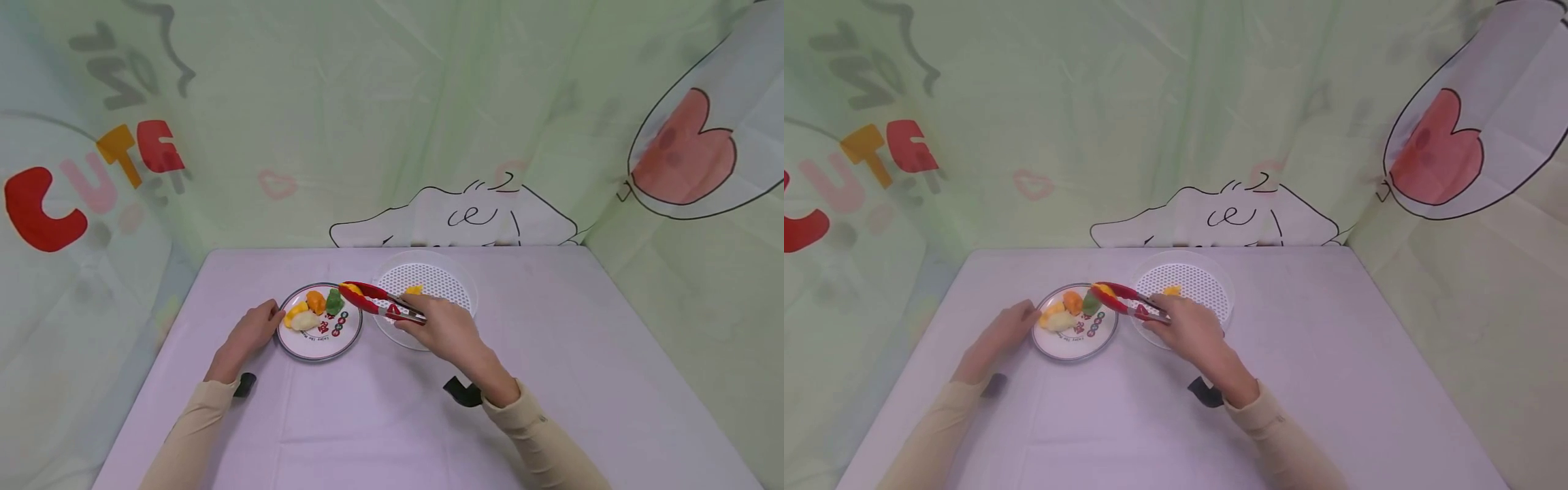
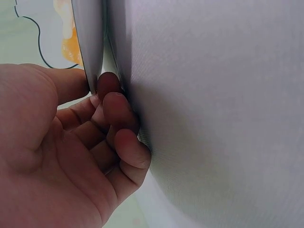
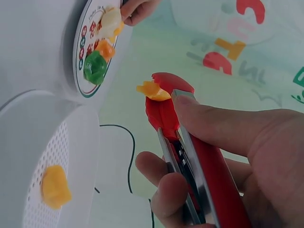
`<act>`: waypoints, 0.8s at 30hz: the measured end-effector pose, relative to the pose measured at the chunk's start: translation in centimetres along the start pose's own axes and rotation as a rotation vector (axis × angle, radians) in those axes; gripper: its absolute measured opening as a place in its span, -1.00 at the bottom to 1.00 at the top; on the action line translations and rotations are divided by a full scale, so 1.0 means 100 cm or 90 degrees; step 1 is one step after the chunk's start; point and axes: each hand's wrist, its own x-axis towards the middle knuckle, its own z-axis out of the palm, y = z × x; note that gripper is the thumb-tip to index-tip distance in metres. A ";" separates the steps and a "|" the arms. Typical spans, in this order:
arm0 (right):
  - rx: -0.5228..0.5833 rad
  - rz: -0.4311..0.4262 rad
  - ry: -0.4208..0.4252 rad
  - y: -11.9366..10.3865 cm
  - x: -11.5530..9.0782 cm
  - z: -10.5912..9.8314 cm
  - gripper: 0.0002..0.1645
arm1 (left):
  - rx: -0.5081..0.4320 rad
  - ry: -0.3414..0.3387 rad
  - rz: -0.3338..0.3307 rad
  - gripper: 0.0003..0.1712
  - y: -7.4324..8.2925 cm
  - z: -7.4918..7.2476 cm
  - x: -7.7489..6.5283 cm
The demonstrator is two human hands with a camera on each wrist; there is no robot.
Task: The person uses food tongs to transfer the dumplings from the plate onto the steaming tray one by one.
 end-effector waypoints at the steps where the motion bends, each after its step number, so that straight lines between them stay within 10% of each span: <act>1: 0.000 -0.002 0.005 0.002 0.000 -0.001 -0.41 | -0.001 0.000 -0.001 -0.73 0.000 0.000 0.000; 24: -0.008 0.095 -0.031 0.049 0.000 -0.017 -0.29 | -0.008 -0.003 -0.001 -0.72 -0.001 0.000 0.000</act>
